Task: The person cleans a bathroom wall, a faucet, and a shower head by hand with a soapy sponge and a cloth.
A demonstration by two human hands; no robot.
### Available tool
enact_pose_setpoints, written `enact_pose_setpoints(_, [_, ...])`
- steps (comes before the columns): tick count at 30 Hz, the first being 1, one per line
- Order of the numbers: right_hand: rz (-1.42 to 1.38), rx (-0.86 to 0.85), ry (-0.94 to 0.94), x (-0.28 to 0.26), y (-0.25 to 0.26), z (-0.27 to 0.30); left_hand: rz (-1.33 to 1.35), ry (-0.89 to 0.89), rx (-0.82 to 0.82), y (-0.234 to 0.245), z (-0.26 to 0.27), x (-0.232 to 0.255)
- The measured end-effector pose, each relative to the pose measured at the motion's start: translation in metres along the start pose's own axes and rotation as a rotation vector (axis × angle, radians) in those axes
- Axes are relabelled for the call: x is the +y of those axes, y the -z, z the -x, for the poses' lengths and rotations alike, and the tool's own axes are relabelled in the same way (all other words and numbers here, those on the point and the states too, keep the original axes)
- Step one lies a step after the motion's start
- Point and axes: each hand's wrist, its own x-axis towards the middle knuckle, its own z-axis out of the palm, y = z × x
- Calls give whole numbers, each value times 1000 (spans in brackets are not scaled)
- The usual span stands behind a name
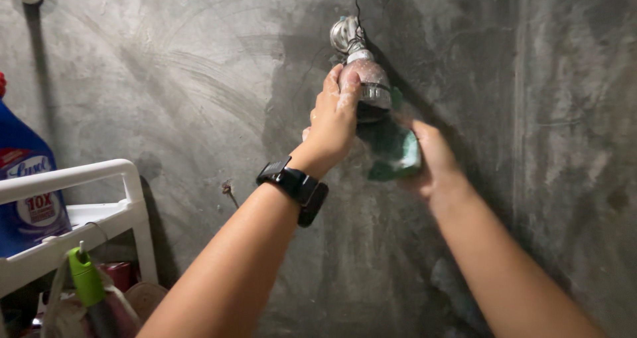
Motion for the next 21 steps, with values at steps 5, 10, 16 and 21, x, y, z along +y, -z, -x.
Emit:
enact_pose_setpoints(5, [-2, -105, 80, -21, -6, -50, 115, -104, -4, -3, -4, -16])
enact_pose_setpoints(10, [48, 78, 276, -6, -1, -13, 300, -133, -83, -14, -21, -37])
enact_pose_setpoints(16, [1246, 144, 1158, -24, -48, 21, 709, -60, -226, -18, -18, -35])
enact_pose_setpoints(21, [1631, 50, 1284, -48, -85, 18, 1095, 432, -137, -7, 12, -9])
